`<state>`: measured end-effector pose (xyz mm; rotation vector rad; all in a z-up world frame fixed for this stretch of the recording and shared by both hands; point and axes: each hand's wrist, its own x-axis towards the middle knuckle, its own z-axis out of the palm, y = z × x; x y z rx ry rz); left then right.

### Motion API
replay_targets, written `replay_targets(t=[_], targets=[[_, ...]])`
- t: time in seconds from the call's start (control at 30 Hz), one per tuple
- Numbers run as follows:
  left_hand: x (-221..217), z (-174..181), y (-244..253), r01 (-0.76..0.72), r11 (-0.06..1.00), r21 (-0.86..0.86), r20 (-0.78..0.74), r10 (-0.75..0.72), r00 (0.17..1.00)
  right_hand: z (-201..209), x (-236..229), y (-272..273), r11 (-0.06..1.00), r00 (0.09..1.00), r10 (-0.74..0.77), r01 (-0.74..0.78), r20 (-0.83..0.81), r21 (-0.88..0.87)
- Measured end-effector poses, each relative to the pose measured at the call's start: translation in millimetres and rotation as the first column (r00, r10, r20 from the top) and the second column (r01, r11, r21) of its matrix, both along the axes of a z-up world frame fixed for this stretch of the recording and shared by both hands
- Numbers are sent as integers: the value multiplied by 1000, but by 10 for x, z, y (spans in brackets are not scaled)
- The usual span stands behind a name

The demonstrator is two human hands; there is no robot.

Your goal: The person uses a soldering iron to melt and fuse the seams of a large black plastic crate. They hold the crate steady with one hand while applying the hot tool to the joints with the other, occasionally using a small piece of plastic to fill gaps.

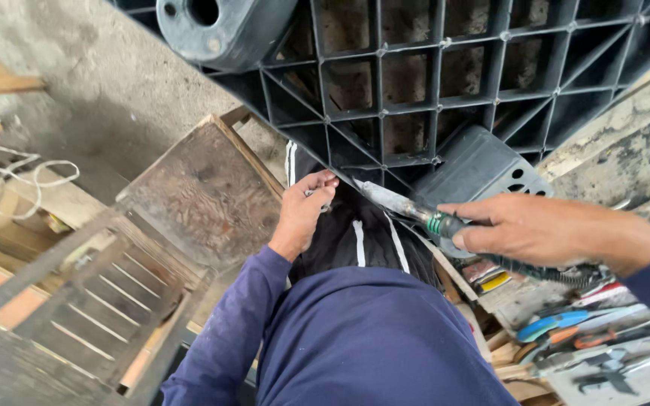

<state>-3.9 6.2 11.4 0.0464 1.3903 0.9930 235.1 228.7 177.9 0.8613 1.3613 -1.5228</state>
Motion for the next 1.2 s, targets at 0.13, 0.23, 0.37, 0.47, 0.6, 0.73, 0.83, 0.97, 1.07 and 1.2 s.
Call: replay_targets(t=[0.13,0.23,0.37,0.47,0.6,0.73,0.83,0.97,1.07,1.2], targets=[[-377,382,247,233,966,-112,124,-219,968,239,330,-399,972,925,-208,232,319,-38],[-606,614,628,408,906,-114,85,-401,912,330,503,-754,759,756,-624,647,199,-78],[-790,733,1251,610,783,117,-168,-590,790,326,280,-1481,27,32,-999,990,38,-138],[-758,820,1783,736,563,376,-321,-666,673,188,-376,-1821,-370,-372,-925,928,-76,-47],[-383,974,2199,828,195,526,-455,-757,468,83,-1125,-2002,-754,-778,-548,618,-308,-223],[239,1052,2191,801,-107,589,-625,-688,368,131,-1512,-2194,-884,-848,-246,395,-469,-251],[657,1080,2116,769,-338,542,-796,-501,340,140,-1657,-2289,-931,-831,-107,277,-545,-239],[997,1024,1968,776,-532,339,-937,-265,228,101,-1686,-2475,-956,-841,-21,176,-541,-237],[1172,985,1949,798,-574,185,-980,-172,104,6,-1586,-2527,-956,-857,0,151,-515,-252],[1123,1005,1991,782,-466,413,-904,-318,287,-57,-1391,-2603,-950,-869,-79,214,-489,-227]])
